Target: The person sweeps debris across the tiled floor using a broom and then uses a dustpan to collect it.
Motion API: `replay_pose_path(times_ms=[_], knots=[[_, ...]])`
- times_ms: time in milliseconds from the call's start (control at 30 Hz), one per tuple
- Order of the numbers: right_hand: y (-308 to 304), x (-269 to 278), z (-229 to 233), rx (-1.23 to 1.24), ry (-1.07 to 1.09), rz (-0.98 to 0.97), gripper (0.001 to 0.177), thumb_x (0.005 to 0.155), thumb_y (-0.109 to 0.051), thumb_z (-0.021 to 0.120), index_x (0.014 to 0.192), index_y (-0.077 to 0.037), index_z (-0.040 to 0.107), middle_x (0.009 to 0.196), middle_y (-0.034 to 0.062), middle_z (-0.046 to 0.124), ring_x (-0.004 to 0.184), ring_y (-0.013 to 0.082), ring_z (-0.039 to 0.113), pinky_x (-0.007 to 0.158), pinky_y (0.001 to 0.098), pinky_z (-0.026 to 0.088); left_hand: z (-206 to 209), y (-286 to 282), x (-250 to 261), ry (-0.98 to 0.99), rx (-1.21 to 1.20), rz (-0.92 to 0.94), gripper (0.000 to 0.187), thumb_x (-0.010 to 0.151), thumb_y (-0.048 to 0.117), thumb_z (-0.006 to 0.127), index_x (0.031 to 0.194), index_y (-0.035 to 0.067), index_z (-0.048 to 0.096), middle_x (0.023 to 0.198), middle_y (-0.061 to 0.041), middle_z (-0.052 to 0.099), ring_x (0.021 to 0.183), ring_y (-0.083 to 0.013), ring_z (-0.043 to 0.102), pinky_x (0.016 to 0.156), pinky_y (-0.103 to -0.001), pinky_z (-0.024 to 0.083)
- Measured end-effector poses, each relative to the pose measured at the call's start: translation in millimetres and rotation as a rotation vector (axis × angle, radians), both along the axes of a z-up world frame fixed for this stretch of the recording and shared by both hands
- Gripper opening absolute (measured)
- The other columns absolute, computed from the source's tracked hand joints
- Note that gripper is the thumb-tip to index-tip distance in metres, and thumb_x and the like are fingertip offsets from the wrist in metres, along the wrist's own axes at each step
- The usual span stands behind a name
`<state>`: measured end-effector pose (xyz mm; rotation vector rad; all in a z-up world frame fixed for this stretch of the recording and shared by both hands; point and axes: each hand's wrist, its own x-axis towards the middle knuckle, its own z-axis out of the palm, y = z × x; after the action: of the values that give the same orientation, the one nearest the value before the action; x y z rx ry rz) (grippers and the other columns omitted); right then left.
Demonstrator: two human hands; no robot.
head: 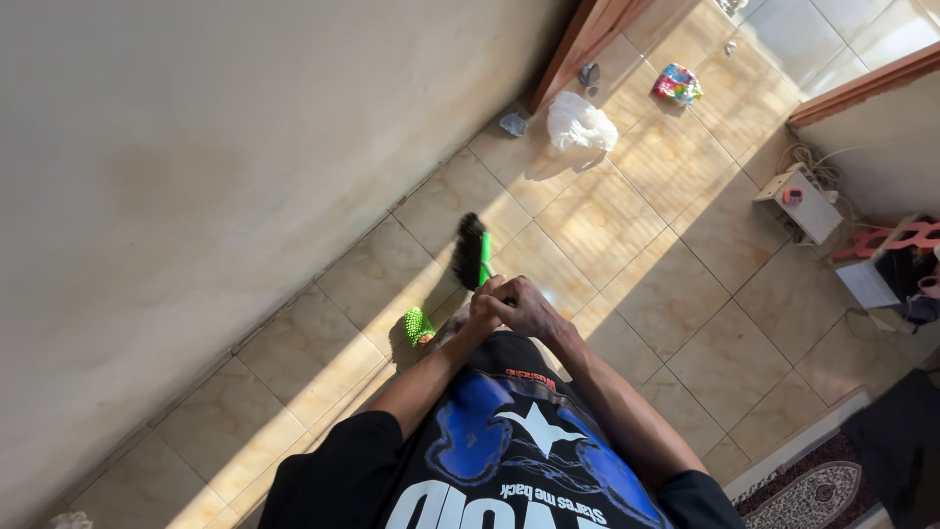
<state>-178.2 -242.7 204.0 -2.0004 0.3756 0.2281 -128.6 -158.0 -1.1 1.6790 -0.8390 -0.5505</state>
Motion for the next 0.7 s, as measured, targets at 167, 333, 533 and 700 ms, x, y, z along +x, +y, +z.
replay_pose_path(times_ms=[167,333,533,700], knots=[[-6,-19,-36,-0.131,-0.358,0.080,0.028,0.091,-0.022,0.063,0.084,0.003,0.074,0.080,0.0190,0.070,0.072,0.0282,0.066,0.067,0.0400,0.052,-2,-21,-13,0.031,0.015,-0.207,0.055,0.094,0.034,0.072,0.137,0.007,0.053,0.103,-0.019,0.069,0.097,-0.0335,0.066,0.082,-0.043,0.052],[-9,-58,-11,-0.130,-0.382,0.041,0.035,0.092,-0.024,0.066,0.070,0.003,0.068,0.067,0.0177,0.064,0.064,0.0264,0.063,0.065,0.0402,0.050,50,-41,-42,-0.175,0.096,-0.173,0.054,0.095,0.034,0.071,0.139,0.007,0.054,0.107,-0.019,0.070,0.098,-0.0319,0.067,0.083,-0.042,0.053],[-47,-88,31,0.003,-0.299,-0.099,0.043,0.095,-0.025,0.064,0.065,0.005,0.060,0.060,0.0136,0.057,0.056,0.0204,0.055,0.057,0.0391,0.043,69,-73,-50,0.099,0.433,-0.138,0.066,0.094,0.050,0.065,0.139,0.004,0.052,0.086,-0.019,0.072,0.080,-0.0315,0.071,0.075,-0.044,0.056],[-93,-86,12,0.066,-0.202,-0.102,0.037,0.092,-0.025,0.064,0.068,0.003,0.068,0.055,0.0124,0.060,0.049,0.0173,0.056,0.052,0.0378,0.045,7,-103,-54,0.073,0.374,-0.208,0.069,0.094,0.051,0.061,0.142,0.003,0.049,0.100,-0.019,0.071,0.095,-0.0335,0.069,0.083,-0.044,0.053]])
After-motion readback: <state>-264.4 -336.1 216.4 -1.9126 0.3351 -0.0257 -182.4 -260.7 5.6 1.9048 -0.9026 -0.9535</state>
